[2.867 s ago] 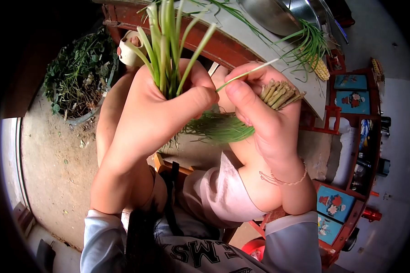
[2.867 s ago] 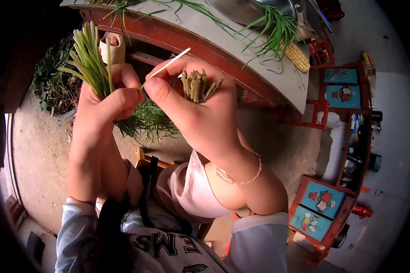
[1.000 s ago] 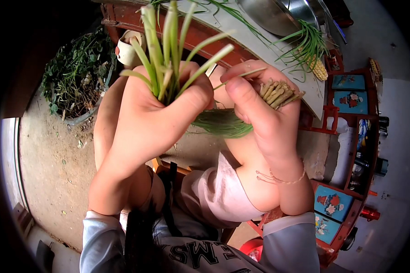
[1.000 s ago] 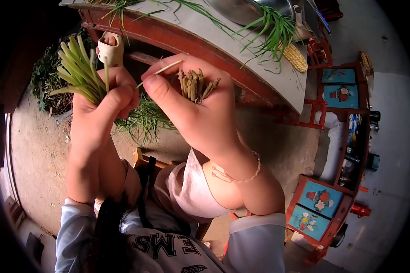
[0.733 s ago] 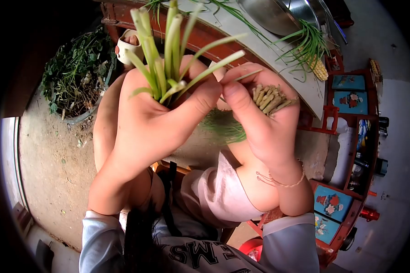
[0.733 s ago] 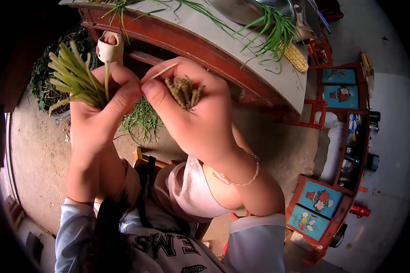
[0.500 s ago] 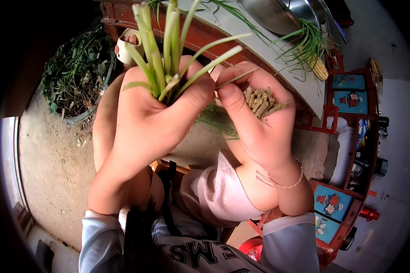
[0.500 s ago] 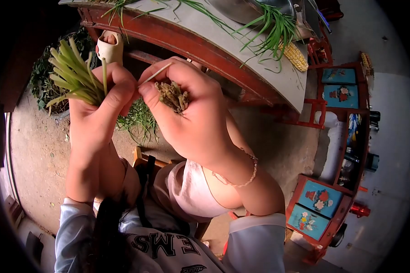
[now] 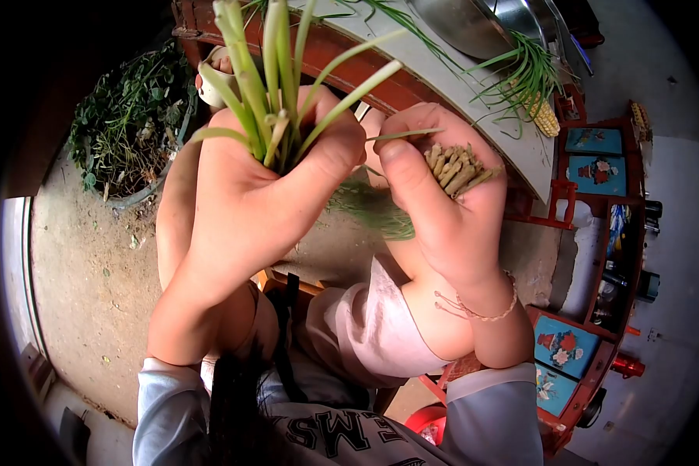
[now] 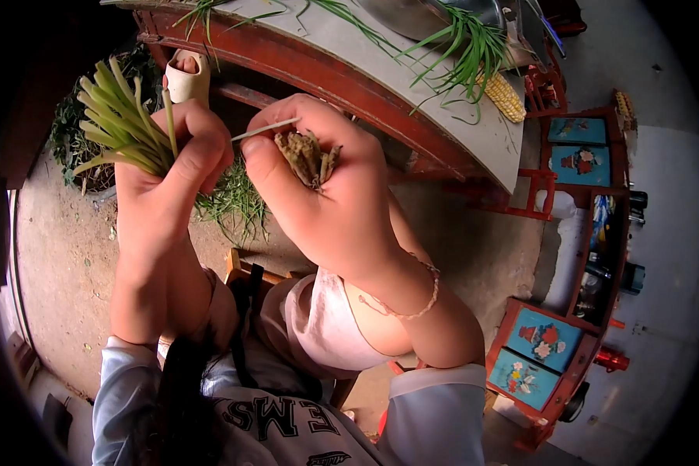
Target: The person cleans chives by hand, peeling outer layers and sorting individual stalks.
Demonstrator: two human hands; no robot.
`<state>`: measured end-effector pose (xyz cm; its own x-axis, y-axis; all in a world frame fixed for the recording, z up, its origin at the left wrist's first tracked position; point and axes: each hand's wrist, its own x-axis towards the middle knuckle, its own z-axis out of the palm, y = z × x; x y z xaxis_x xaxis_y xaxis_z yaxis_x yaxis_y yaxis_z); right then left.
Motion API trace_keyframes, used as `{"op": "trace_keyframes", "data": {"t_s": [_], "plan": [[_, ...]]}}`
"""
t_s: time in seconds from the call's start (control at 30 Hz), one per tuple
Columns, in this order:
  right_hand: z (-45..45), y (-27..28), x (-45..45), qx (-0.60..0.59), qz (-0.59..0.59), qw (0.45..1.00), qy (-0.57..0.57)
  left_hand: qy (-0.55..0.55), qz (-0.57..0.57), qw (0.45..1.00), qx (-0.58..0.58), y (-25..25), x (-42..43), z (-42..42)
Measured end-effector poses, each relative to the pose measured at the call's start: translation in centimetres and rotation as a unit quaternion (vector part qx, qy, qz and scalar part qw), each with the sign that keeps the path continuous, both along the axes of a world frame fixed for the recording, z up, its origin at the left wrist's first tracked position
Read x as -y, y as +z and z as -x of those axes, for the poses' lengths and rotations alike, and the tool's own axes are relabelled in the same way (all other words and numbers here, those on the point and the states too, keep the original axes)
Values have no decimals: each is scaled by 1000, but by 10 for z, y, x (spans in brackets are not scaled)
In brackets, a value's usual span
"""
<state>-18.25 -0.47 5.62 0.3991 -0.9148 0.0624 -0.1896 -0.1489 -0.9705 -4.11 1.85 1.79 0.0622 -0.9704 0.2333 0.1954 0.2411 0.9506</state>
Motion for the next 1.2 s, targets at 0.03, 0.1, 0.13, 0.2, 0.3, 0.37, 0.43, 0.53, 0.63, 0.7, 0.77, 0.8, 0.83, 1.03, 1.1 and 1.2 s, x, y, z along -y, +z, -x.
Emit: {"op": "trace_keyframes", "data": {"t_s": [0.03, 0.1, 0.13, 0.2, 0.3, 0.37, 0.43, 0.53, 0.63, 0.7, 0.77, 0.8, 0.83, 1.03, 1.1, 1.2], "plan": [[0, 0, 0, 0, 0, 1000, 0, 2, 9, 1000, 6, 0, 1, 0], [1, 0, 0, 14, -9, 1000, -3, 3, 19, 1000, 11, 0, 1, -1], [0, 1, 0, 14, -9, 1000, -3, 1, 6, 1000, 11, 0, 0, -1], [-1, 3, -2, 26, -31, 999, -3, -2, -8, 1000, 10, 0, 0, 0], [-3, 3, -2, 10, -11, 999, -28, -5, 19, 1000, 9, 0, 0, 1], [-2, 0, -1, 6, 3, 1000, -26, -5, 20, 1000, 11, -1, 0, 2], [2, -6, 1, 2, 17, 1000, -23, 3, 16, 1000, 8, 0, -1, 3], [6, -11, 3, -66, 106, 992, 6, 9, -2, 1000, 8, 4, -3, 0], [4, -10, 0, -63, 92, 994, -6, 15, -9, 1000, 24, 2, -3, -3], [3, -9, 0, -50, 83, 995, -3, 25, -3, 999, 38, 1, -2, -3], [5, -7, 0, -49, 72, 996, -1, 20, 6, 1000, 22, 2, -2, -2], [6, -6, 0, -49, 61, 997, 1, 20, 6, 1000, 22, 1, -2, -2], [7, -5, 0, -49, 61, 997, 1, 17, 11, 1000, 19, 0, -2, -2], [12, -8, 2, -40, 68, 997, 10, 36, -11, 999, 0, 4, -1, -8], [17, -5, 5, -75, 95, 992, 18, 49, -21, 999, -3, 5, 0, -16], [18, -3, 4, 11, -32, 999, -11, 52, -8, 999, -14, 3, 1, -16]]}}
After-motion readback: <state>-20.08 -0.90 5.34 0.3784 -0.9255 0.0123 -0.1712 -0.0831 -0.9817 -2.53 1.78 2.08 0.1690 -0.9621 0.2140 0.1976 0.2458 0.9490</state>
